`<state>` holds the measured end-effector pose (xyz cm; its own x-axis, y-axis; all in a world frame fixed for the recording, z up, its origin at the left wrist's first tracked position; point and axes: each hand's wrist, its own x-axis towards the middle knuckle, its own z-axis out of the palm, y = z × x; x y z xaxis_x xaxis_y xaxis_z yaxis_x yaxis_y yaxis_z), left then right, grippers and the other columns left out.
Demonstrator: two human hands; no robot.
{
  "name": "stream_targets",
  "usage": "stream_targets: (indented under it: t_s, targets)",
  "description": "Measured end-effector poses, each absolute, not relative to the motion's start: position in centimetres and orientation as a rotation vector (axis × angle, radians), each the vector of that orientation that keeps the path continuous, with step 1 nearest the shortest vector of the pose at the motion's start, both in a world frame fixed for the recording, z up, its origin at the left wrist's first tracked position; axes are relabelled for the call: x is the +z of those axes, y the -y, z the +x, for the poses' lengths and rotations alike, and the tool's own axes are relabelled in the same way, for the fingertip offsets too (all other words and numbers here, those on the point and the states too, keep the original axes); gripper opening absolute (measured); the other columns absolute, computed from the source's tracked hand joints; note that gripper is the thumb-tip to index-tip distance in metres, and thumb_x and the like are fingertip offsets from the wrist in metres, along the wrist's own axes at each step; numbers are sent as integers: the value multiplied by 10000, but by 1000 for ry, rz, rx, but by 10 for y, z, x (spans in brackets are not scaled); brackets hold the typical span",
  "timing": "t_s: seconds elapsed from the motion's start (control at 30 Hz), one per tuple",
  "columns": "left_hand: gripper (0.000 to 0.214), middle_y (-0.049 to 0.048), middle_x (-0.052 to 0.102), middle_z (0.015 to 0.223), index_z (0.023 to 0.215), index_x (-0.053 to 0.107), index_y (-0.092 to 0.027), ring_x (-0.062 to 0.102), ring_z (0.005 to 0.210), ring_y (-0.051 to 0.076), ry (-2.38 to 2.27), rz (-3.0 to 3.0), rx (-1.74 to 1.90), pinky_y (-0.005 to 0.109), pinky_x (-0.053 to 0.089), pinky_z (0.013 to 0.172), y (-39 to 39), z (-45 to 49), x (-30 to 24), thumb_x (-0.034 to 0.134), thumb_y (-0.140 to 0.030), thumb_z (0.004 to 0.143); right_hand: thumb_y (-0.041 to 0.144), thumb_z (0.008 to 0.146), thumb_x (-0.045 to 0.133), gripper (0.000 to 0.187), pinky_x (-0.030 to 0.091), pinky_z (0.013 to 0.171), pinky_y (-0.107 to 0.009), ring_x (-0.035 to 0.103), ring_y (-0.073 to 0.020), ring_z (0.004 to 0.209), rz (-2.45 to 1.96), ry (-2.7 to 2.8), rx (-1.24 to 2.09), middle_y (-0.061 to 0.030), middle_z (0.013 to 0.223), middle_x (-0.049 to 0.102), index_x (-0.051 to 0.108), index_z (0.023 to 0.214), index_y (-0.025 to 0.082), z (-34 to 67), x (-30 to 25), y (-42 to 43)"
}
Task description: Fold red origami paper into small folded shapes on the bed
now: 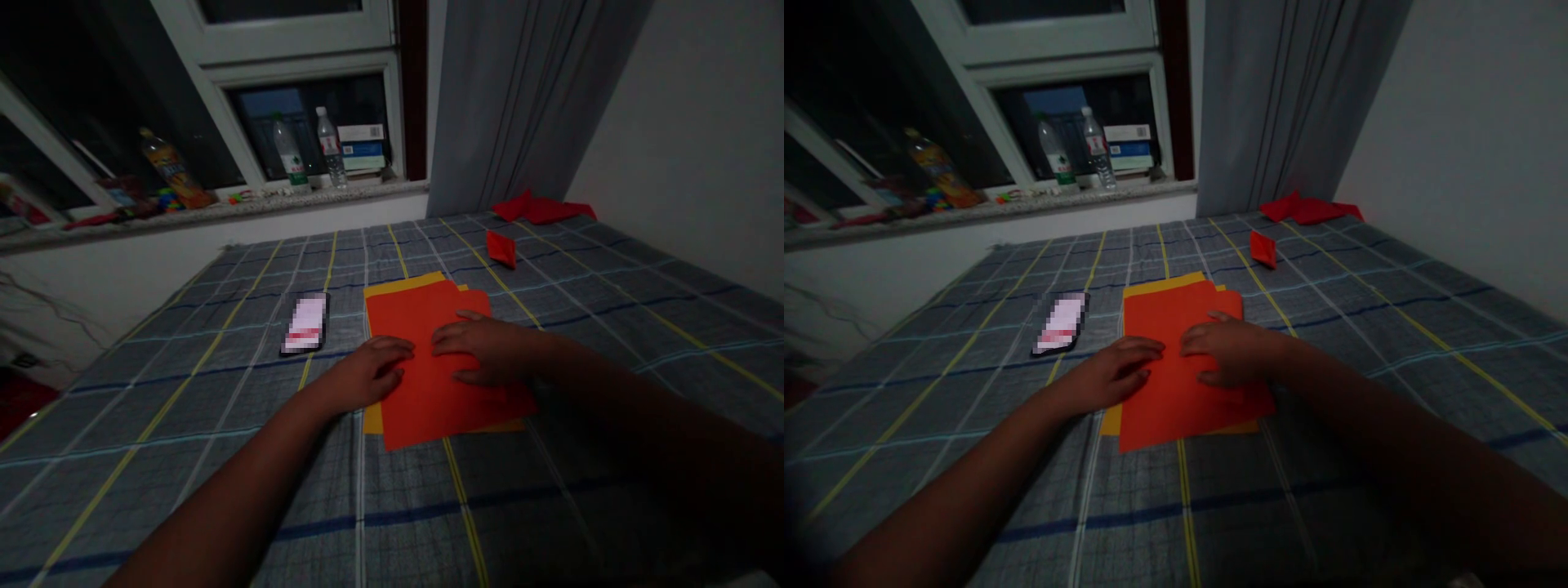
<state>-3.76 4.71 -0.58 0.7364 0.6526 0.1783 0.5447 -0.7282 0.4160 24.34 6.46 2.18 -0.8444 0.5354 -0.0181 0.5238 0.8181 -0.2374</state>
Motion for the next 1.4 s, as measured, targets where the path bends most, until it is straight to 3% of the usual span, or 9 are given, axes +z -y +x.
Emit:
stream_targets:
  t_s: [0.27, 0.57, 1.07, 1.4]
  targets:
    - [288, 105, 607, 1356, 1208, 646, -207, 551, 1269, 222, -934, 2548, 425, 417, 424, 1101, -52, -45, -1, 552, -238, 938, 218, 855, 544, 547, 185, 1175, -578, 433, -292, 1397, -803, 3007, 264, -149, 1490, 505, 551, 1400, 176, 238, 20, -54]
    - [367, 88, 571, 1377, 1243, 590, -219, 512, 1293, 251, -939, 2571, 352, 432, 392, 1124, -45, -40, 6, 650, -304, 891, 400, 926, 560, 545, 202, 1168, -576, 422, -305, 1402, -739, 2973, 312, -165, 1510, 476, 524, 1429, 194, 237, 14, -49]
    - [372, 102, 545, 1412, 1246, 588, -216, 489, 1321, 262, -954, 2561, 348, 455, 382, 1126, -47, -42, 2, 650, -302, 890, 411, 924, 567, 527, 254, 1135, -573, 439, -319, 1385, -722, 2954, 291, -178, 1498, 486, 551, 1404, 194, 234, 12, -46]
    - [264, 84, 573, 1372, 1124, 594, -229, 522, 1285, 251, -932, 2524, 374, 443, 399, 1107, -48, -41, 3, 660, -292, 876, 415, 921, 572, 537, 253, 1137, -568, 439, -321, 1384, -712, 2932, 287, -180, 1493, 491, 550, 1409, 190, 234, 8, -47]
